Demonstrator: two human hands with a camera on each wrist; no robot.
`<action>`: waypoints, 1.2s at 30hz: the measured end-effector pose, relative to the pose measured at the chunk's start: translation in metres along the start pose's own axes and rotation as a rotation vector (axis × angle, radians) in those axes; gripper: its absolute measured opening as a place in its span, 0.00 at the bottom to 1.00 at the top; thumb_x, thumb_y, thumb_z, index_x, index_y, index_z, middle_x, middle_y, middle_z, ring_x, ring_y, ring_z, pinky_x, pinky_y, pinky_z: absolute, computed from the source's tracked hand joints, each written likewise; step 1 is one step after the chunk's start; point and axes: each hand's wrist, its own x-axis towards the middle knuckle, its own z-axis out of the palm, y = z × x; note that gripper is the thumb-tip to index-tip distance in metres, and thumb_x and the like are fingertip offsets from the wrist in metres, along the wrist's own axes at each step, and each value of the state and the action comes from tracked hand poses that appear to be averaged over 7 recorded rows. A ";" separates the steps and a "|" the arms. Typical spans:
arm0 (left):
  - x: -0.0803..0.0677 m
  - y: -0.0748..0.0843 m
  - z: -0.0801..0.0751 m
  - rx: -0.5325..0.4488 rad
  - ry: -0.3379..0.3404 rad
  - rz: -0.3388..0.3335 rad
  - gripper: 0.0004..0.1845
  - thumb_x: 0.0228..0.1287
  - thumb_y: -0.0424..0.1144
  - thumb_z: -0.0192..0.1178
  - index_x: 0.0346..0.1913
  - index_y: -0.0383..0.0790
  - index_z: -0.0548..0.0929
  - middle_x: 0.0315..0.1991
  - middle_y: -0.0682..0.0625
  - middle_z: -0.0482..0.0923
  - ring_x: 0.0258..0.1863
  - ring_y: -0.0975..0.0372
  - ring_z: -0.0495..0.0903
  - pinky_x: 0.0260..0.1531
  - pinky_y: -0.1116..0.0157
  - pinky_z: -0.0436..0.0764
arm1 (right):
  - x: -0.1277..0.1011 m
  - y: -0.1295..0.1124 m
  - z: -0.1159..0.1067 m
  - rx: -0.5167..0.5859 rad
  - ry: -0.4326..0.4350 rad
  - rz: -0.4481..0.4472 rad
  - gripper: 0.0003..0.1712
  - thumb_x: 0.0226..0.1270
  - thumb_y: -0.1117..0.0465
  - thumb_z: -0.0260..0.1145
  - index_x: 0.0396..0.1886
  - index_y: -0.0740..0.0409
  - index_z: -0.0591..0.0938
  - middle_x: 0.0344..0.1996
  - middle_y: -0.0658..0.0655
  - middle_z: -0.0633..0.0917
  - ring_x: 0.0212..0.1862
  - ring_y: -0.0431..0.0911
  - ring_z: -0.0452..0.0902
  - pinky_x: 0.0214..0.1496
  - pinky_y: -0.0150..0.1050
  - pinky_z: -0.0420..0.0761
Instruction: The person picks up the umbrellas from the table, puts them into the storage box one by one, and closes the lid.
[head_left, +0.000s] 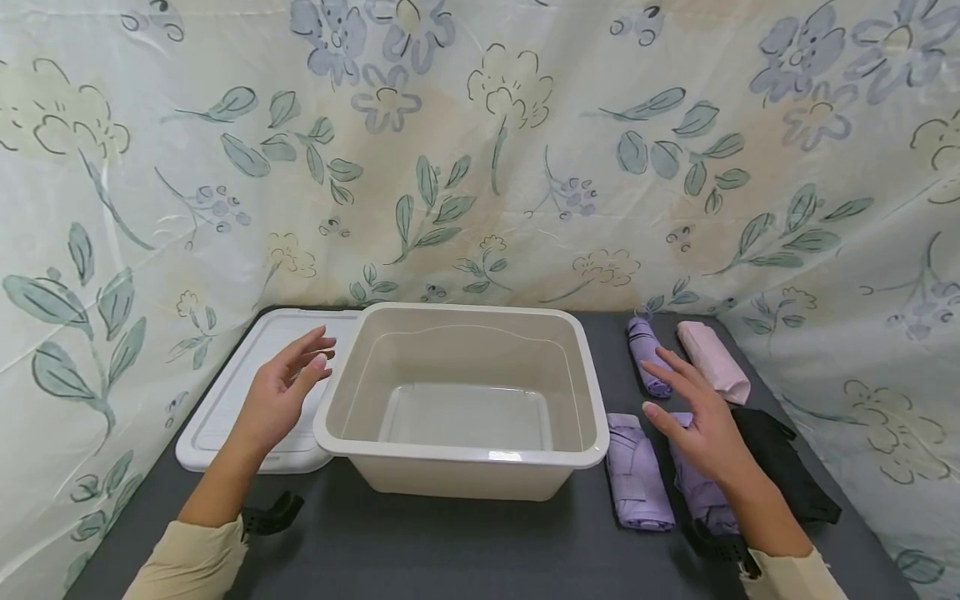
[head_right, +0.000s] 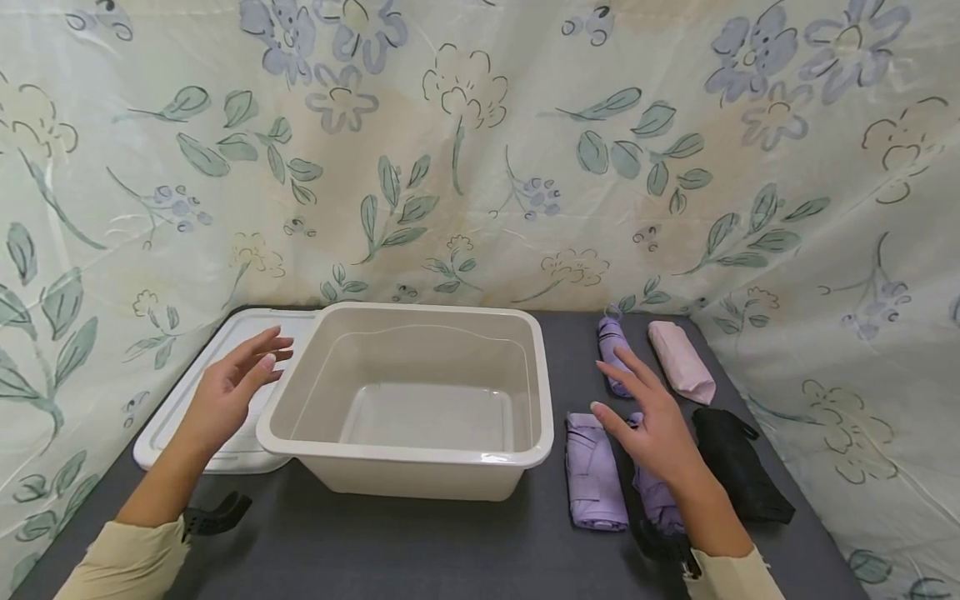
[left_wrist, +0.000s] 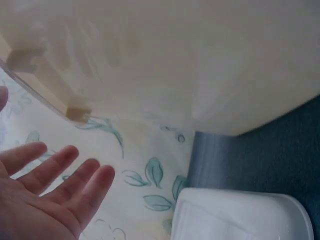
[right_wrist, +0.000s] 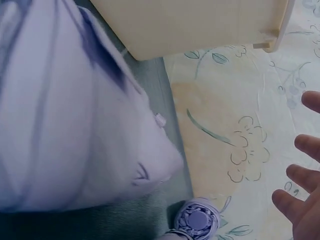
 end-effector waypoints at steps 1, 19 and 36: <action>0.000 0.001 0.000 -0.026 -0.011 -0.018 0.28 0.81 0.44 0.51 0.78 0.45 0.65 0.68 0.39 0.76 0.60 0.70 0.81 0.53 0.79 0.79 | -0.001 0.000 0.001 0.003 0.002 0.005 0.34 0.66 0.58 0.70 0.73 0.44 0.75 0.79 0.58 0.65 0.77 0.67 0.58 0.65 0.81 0.60; 0.009 0.016 -0.015 -0.405 -0.230 -0.330 0.36 0.79 0.52 0.53 0.80 0.38 0.58 0.60 0.57 0.75 0.52 0.70 0.82 0.50 0.73 0.84 | -0.022 -0.017 0.010 0.018 -0.113 0.260 0.32 0.74 0.48 0.67 0.73 0.49 0.74 0.76 0.62 0.69 0.73 0.62 0.67 0.68 0.41 0.79; 0.020 0.025 -0.025 -0.455 -0.344 -0.370 0.36 0.76 0.42 0.59 0.80 0.35 0.57 0.52 0.56 0.78 0.47 0.66 0.84 0.48 0.66 0.86 | -0.037 -0.023 0.025 0.056 -0.258 0.408 0.36 0.72 0.47 0.68 0.73 0.58 0.73 0.71 0.70 0.74 0.71 0.68 0.70 0.66 0.61 0.76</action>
